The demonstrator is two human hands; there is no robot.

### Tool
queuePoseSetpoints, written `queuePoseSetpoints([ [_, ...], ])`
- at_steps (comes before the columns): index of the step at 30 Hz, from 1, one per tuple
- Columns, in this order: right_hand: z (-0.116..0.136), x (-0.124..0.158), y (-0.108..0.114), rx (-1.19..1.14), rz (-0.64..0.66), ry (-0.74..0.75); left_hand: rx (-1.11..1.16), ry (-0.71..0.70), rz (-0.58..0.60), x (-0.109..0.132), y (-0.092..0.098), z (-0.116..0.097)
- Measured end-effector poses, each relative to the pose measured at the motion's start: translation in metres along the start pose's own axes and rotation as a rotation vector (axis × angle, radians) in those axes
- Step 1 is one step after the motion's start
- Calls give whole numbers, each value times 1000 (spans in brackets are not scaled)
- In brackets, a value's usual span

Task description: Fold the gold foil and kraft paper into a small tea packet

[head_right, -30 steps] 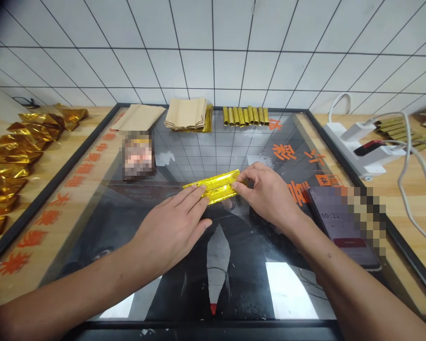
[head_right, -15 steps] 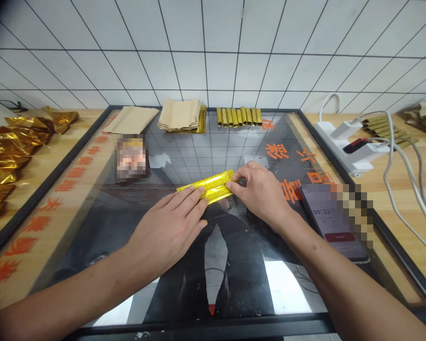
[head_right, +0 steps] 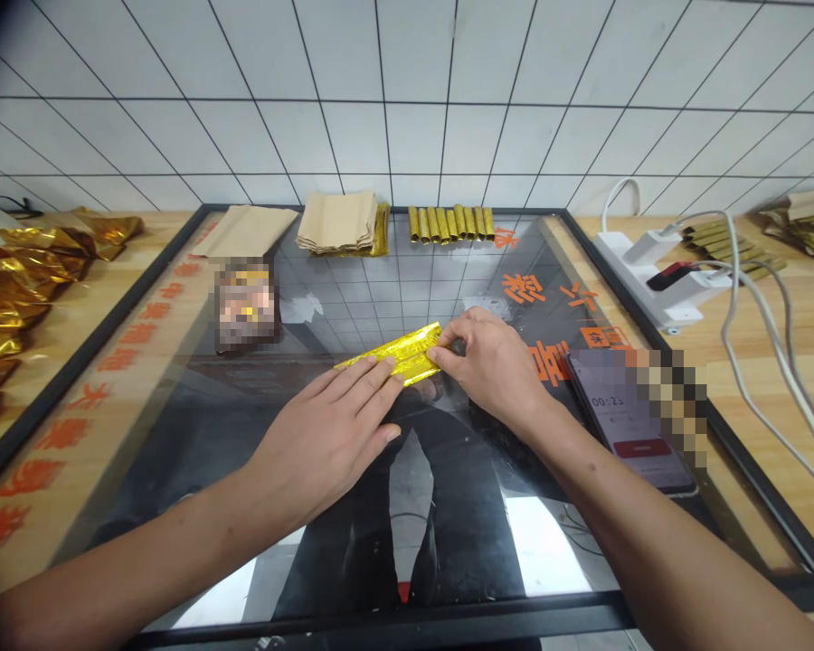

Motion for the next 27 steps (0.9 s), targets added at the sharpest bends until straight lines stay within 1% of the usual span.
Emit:
queuePoseSetpoints([
  [9,0,0,1,2,1,7,-9,-28,-37,1,-1,-2],
  [17,0,0,1,4,-8,7,30,-31,-5,-1,-2,-2],
  [23,-1,0,0,8,-7,10,49,-72,-14,-2,-4,-2],
  [27,-1,0,1,34,-24,14,57,-91,16,-2,-6,-1],
])
Point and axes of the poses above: each hand's wrist, its own x-axis away from the middle knuckle, its own y-axis out of the back of the hand, z = x × y, the point moved 7 cm from there along -x, towards the middle knuckle, and after that the axes turned 8 degrees about -x, right-handed, at the moved point
